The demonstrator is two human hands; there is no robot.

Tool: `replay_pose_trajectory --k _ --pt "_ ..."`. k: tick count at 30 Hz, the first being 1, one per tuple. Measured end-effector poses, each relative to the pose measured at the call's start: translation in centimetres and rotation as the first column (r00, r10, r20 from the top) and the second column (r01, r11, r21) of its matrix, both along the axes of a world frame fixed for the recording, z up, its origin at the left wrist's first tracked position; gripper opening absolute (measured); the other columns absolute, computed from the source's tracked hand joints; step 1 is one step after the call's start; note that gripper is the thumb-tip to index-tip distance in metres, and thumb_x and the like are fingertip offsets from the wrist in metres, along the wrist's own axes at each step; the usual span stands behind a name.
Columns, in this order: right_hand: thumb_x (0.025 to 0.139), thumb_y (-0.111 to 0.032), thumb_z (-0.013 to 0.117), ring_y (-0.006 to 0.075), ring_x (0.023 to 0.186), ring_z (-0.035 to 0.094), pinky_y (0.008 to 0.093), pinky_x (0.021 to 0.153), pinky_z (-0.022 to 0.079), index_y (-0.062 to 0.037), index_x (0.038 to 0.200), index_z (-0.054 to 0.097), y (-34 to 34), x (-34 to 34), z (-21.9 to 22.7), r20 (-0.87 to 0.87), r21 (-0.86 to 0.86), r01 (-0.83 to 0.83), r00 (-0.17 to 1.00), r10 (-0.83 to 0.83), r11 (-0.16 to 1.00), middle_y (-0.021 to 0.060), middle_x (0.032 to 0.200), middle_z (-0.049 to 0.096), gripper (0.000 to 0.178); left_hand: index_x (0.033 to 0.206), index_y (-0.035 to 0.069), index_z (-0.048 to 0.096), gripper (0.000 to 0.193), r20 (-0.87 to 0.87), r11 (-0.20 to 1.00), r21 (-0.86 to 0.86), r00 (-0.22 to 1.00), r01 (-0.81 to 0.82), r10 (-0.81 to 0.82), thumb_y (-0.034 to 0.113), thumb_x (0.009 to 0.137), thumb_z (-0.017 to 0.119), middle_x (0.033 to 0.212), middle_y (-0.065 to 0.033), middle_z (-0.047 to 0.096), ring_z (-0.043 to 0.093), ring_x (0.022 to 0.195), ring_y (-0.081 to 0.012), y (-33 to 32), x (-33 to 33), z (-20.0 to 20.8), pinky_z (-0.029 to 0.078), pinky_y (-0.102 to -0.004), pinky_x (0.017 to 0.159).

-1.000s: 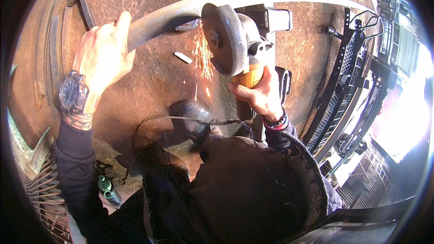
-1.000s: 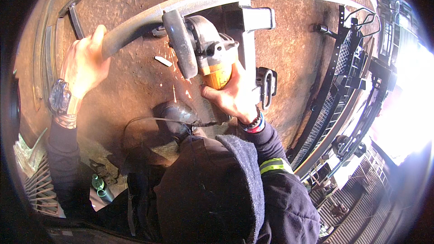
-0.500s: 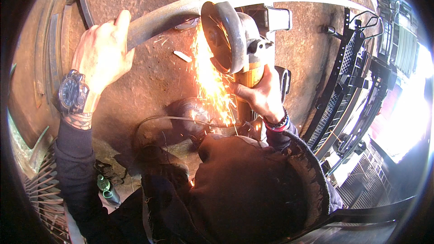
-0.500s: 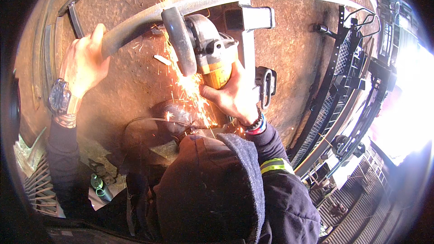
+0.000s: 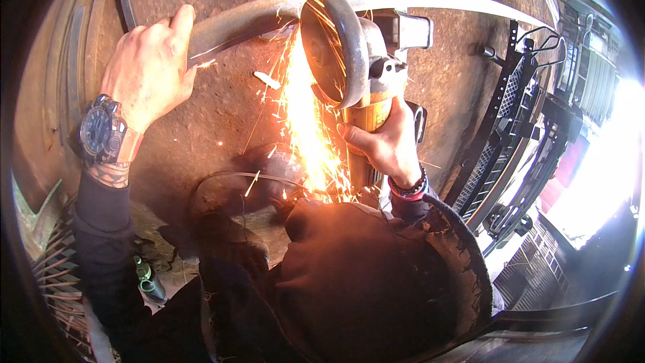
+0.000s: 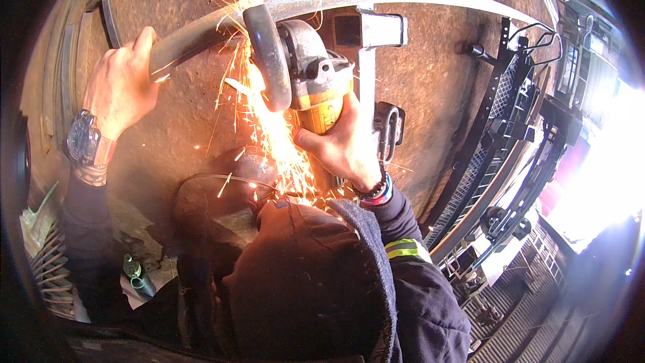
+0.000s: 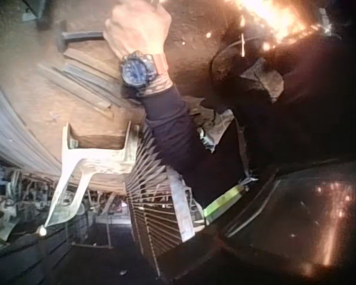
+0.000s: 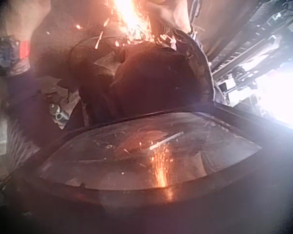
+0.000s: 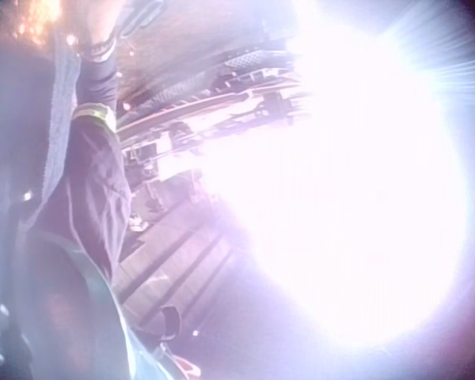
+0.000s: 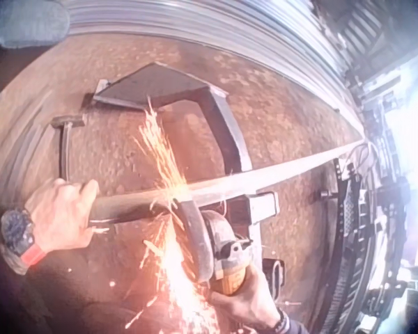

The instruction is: The person uses an angle grinder to cut a curved metal bar into smaller segments. They measure the bar with a tape measure and mark it with a square and marker before cutting. The person repeats this process multiple times, creating several cut pieces.

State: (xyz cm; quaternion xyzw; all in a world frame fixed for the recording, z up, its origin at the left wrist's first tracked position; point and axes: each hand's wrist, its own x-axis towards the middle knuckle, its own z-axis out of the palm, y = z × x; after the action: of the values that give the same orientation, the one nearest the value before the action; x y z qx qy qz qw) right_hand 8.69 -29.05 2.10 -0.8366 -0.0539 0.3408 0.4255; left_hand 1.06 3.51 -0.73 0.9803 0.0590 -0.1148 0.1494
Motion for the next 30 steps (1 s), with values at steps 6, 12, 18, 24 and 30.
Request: replay_pose_trajectory --k 6,12,18,24,30 --pt "0.067 -0.011 0.082 0.0200 0.088 0.068 0.0360 0.082 0.056 0.0040 0.118 0.056 0.0 -0.1 0.0 0.013 -0.011 0.004 1.000 -0.004 1.000 0.0125 0.101 0.070 0.060 0.110 0.001 0.048 0.042 0.006 1.000 -0.013 1.000 -0.005 0.005 0.000 0.074 0.071 0.094 -0.0259 0.067 0.067 0.088 -0.0456 -0.1 0.0 -0.1 0.055 -0.0517 0.075" --pt "0.067 -0.011 0.081 0.0208 0.089 0.068 0.0359 0.082 0.056 0.0043 0.118 0.056 0.1 0.2 0.0 0.029 -0.019 -0.022 0.999 0.023 1.000 0.0133 0.101 0.070 0.059 0.110 0.001 0.048 0.041 0.005 1.000 -0.006 1.000 -0.004 0.004 -0.002 0.074 0.069 0.097 -0.0258 0.067 0.067 0.089 -0.0457 -0.2 -0.1 -0.2 0.055 -0.0520 0.075" --pt "0.066 -0.009 0.080 0.0210 0.089 0.067 0.0358 0.083 0.055 0.0044 0.118 0.056 0.6 0.5 0.4 0.032 -0.029 -0.021 0.999 0.022 0.999 0.0135 0.102 0.069 0.059 0.109 0.001 0.049 0.039 0.000 1.000 -0.021 1.000 -0.016 0.016 -0.001 0.075 0.067 0.100 -0.0261 0.067 0.067 0.091 -0.0450 -0.2 0.0 -0.5 0.055 -0.0522 0.076" --pt "0.069 -0.008 0.081 0.0184 0.092 0.066 0.0347 0.085 0.054 0.0028 0.121 0.054 0.9 0.7 0.5 0.016 -0.041 -0.026 1.000 0.027 0.999 0.0111 0.105 0.069 0.059 0.109 0.002 0.050 0.034 0.016 1.000 -0.008 1.000 -0.011 0.011 0.001 0.078 0.066 0.099 -0.0260 0.067 0.066 0.091 -0.0455 -0.2 0.0 -0.3 0.054 -0.0527 0.078" --pt "0.068 -0.012 0.081 0.0218 0.094 0.068 0.0359 0.086 0.055 0.0044 0.123 0.055 1.5 1.1 0.9 0.076 -0.032 -0.043 0.996 0.045 0.999 0.0137 0.105 0.070 0.063 0.108 0.002 0.050 0.029 0.016 1.000 -0.008 1.000 -0.013 0.013 0.005 0.083 0.064 0.098 -0.0259 0.067 0.065 0.092 -0.0468 -0.2 0.1 -0.3 0.053 -0.0540 0.078"
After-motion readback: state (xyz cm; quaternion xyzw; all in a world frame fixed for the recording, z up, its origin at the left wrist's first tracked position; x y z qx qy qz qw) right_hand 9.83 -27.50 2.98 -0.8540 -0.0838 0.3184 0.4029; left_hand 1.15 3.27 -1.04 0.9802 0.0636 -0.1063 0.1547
